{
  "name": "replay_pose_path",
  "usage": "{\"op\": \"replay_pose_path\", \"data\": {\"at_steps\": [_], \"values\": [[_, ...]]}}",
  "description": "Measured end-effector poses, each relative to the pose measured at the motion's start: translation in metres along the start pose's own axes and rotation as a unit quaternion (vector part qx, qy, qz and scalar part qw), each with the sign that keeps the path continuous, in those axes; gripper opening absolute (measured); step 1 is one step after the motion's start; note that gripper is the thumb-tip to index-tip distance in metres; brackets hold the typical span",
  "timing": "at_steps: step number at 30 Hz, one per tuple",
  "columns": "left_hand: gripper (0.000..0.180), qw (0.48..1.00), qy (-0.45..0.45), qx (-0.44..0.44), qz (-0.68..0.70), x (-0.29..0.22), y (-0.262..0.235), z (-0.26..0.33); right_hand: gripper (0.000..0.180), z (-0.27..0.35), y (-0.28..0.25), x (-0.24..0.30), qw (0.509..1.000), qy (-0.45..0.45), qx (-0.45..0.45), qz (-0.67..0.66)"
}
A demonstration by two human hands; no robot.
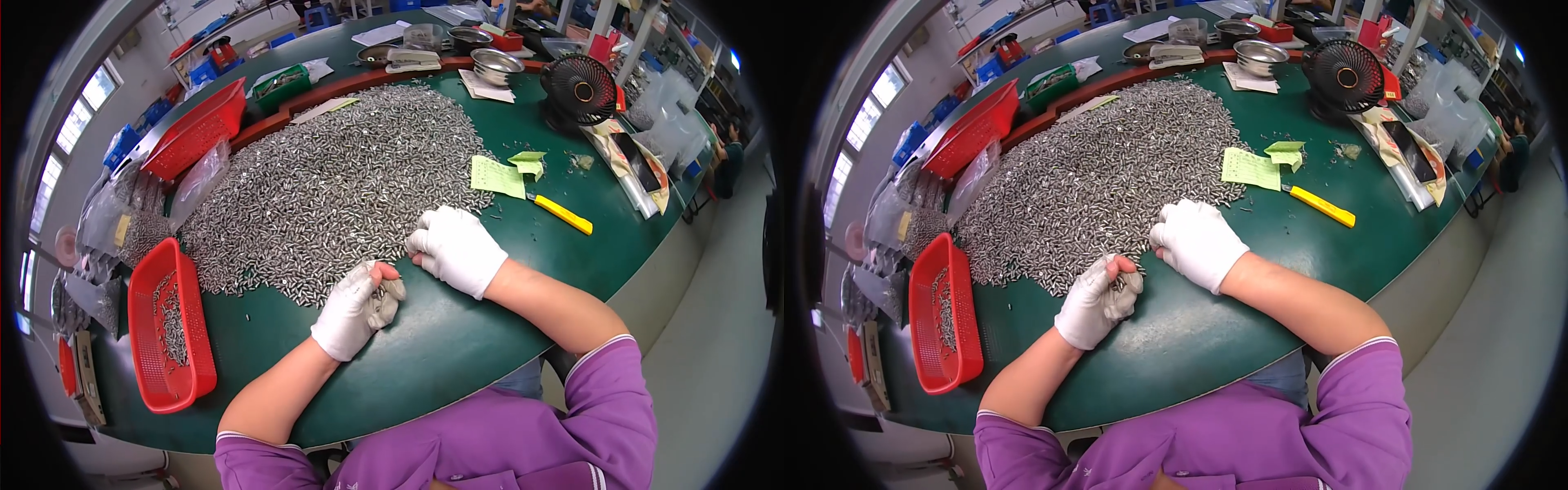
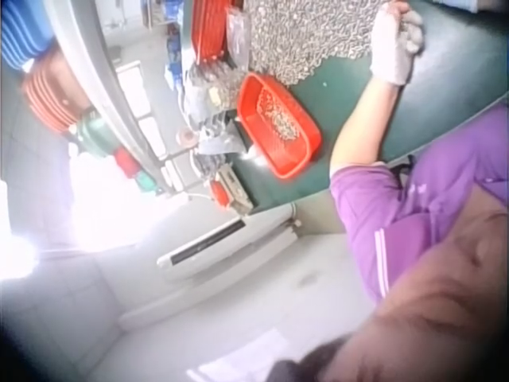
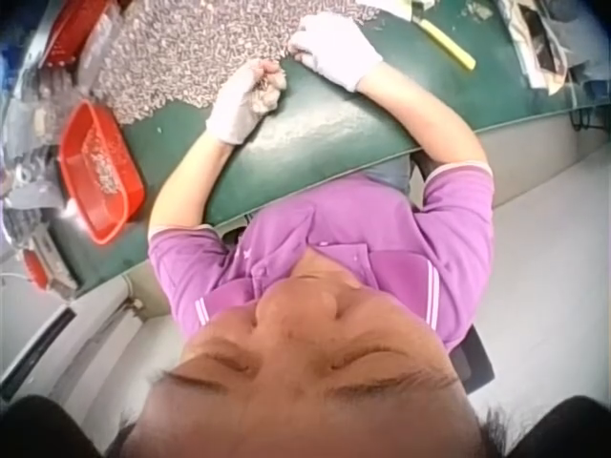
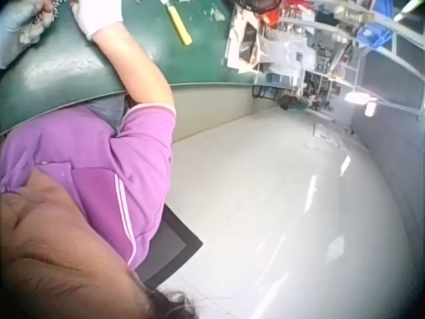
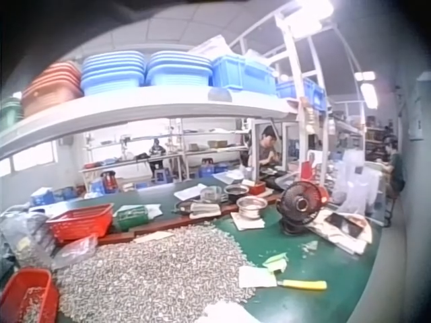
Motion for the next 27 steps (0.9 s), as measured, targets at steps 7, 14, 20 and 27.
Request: {"op": "replay_pose_path", "data": {"at_steps": [7, 14, 20, 27], "values": [[0.017, 0.999, -0.034, -0.001, -0.018, 0.001, 0.005, -0.001, 0.016, 0.004, -0.018, 0.024, 0.981, -0.097, -0.098, -0.139], [0.016, 1.000, -0.027, -0.007, 0.009, 0.004, 0.000, 0.000, 0.016, 0.001, -0.018, 0.017, 0.979, -0.082, -0.117, -0.149], [0.030, 1.000, -0.019, 0.005, 0.008, 0.001, -0.001, -0.001, 0.016, 0.001, -0.003, -0.002, 0.995, -0.028, -0.071, -0.067], [0.033, 0.999, -0.003, -0.007, 0.050, 0.003, -0.007, 0.000, 0.013, 0.000, 0.001, 0.000, 0.999, -0.024, -0.021, -0.031]]}}
Point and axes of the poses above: each hand's wrist, its own z-axis away from the middle knuckle, its own y-axis out of the palm, x = y × z, the point moved 6 cm from there along -z, towards the middle knuckle, and after that the axes turned 5 degrees about -z, right-handed, at the moved point
